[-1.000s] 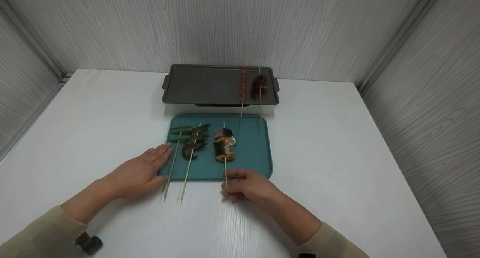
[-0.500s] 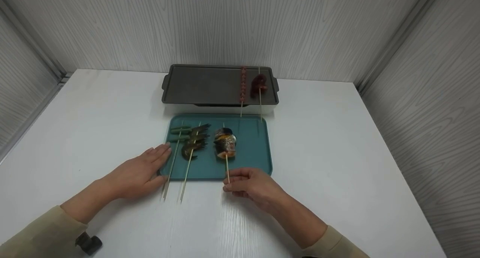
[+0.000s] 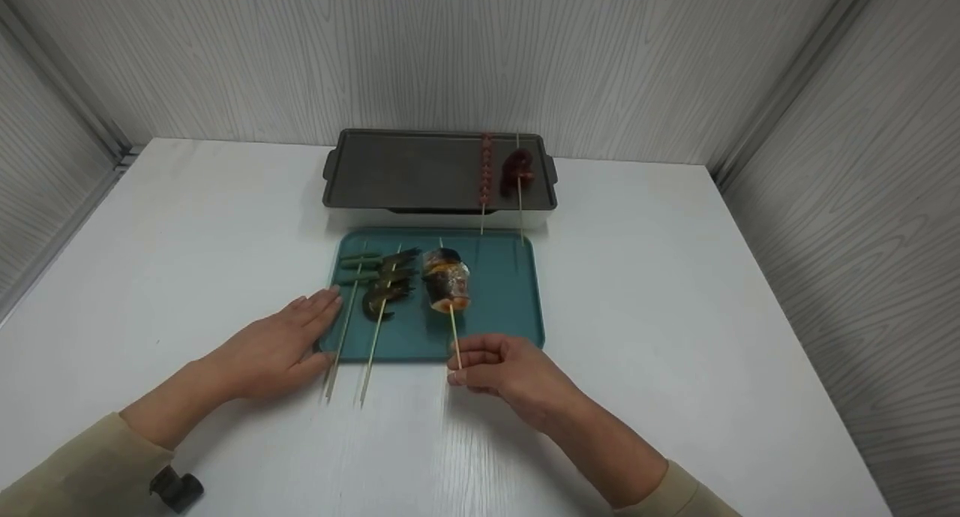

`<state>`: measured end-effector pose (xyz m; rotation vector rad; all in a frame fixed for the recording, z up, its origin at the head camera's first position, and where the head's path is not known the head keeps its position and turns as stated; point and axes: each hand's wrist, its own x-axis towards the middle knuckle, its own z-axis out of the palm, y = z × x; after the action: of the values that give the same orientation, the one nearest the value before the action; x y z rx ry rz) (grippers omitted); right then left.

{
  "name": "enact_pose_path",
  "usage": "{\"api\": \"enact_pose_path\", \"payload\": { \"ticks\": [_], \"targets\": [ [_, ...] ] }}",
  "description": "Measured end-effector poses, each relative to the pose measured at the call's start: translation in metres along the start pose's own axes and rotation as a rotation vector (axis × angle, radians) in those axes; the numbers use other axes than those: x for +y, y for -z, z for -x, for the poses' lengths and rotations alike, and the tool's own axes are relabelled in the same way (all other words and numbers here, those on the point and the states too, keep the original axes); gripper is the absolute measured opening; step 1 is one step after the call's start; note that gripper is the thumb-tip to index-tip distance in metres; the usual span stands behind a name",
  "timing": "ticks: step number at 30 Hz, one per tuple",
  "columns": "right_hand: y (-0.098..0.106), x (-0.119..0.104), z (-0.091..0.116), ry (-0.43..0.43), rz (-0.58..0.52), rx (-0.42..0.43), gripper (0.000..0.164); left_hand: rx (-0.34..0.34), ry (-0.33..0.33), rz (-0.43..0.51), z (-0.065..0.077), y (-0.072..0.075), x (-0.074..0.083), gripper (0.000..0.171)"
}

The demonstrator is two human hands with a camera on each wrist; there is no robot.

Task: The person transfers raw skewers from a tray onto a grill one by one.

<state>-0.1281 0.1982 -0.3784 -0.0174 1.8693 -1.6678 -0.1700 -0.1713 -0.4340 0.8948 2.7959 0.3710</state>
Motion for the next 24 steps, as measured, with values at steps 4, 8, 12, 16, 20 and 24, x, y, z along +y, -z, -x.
{"api": "enact_pose_path", "payload": {
  "ticks": [4, 8, 12, 16, 20, 24],
  "targets": [
    [0.0, -0.01, 0.005, 0.016, 0.038, 0.011, 0.06, -0.003, 0.002, 0.006, 0.001, 0.0, 0.0, 0.077],
    [0.001, -0.022, 0.007, 0.048, 0.047, 0.01, 0.059, -0.008, -0.001, 0.015, 0.002, 0.0, -0.001, 0.077],
    [0.004, -0.037, 0.003, 0.081, 0.063, 0.026, 0.054, -0.005, -0.007, 0.013, 0.001, -0.001, -0.001, 0.077],
    [0.007, -0.053, -0.006, 0.112, 0.084, 0.061, 0.05, -0.002, -0.009, 0.005, 0.0, -0.002, -0.002, 0.077],
    [0.009, -0.068, -0.02, 0.145, 0.094, 0.092, 0.046, -0.005, -0.007, 0.001, 0.0, -0.001, -0.002, 0.077],
    [0.01, -0.081, -0.036, 0.166, 0.076, 0.112, 0.043, -0.009, -0.009, 0.002, -0.001, -0.001, -0.002, 0.078]
  ]
}}
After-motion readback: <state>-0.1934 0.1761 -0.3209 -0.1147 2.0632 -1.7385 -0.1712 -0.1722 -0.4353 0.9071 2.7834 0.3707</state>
